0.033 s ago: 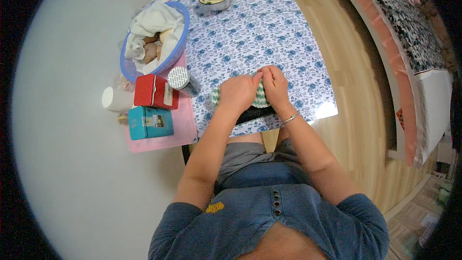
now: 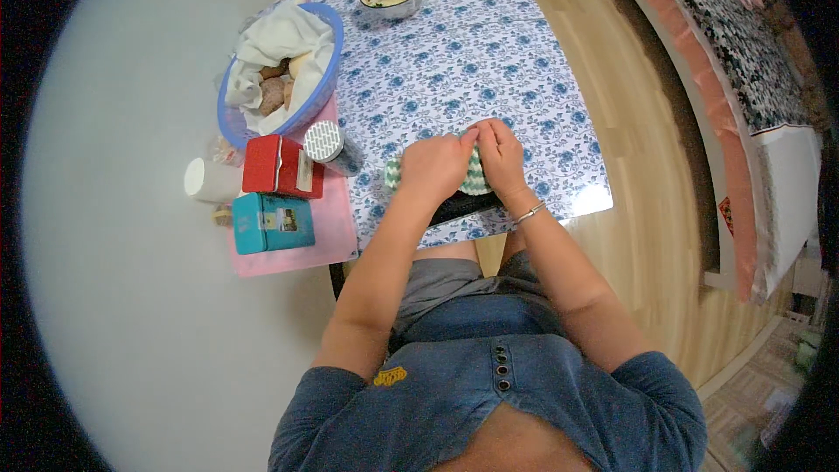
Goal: The person wipes a black remote control with a green and white checkered cloth, turning the remote over to clean all sides.
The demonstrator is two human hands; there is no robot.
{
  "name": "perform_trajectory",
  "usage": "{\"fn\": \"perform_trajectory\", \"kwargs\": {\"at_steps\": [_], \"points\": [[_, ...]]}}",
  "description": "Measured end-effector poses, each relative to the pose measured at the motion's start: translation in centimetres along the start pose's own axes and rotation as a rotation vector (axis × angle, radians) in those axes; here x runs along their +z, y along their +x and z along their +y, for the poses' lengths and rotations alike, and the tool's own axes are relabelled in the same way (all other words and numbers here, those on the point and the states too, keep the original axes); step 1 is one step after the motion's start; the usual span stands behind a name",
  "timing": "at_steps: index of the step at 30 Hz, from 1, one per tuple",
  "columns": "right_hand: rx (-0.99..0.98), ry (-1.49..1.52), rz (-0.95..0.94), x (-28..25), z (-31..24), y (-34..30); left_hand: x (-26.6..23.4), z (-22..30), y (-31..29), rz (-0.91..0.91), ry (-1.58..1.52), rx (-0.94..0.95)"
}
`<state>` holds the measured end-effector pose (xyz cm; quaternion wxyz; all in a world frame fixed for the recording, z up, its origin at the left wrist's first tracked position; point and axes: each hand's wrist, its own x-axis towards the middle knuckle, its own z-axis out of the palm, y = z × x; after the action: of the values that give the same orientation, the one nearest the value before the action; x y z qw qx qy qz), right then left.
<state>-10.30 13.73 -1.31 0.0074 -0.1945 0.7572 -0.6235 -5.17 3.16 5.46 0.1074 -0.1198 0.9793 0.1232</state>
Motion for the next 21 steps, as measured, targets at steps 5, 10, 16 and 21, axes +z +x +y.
{"fn": "perform_trajectory", "kwargs": {"at_steps": [5,10,16,21], "points": [[0.071,0.081,0.002,-0.2,0.4,0.1,0.9,0.9,0.9,0.161,-0.025,0.065],[0.118,0.045,-0.030,-0.4,0.8,0.3,0.7,0.6,1.3,0.182,-0.023,0.102],[0.042,0.002,-0.017,-0.1,1.4,0.4,0.4,0.0,1.9,0.165,-0.019,0.170],[0.056,-0.001,-0.010,-0.3,1.2,0.5,-0.4,-0.4,1.7,0.013,-0.051,0.130]]}}
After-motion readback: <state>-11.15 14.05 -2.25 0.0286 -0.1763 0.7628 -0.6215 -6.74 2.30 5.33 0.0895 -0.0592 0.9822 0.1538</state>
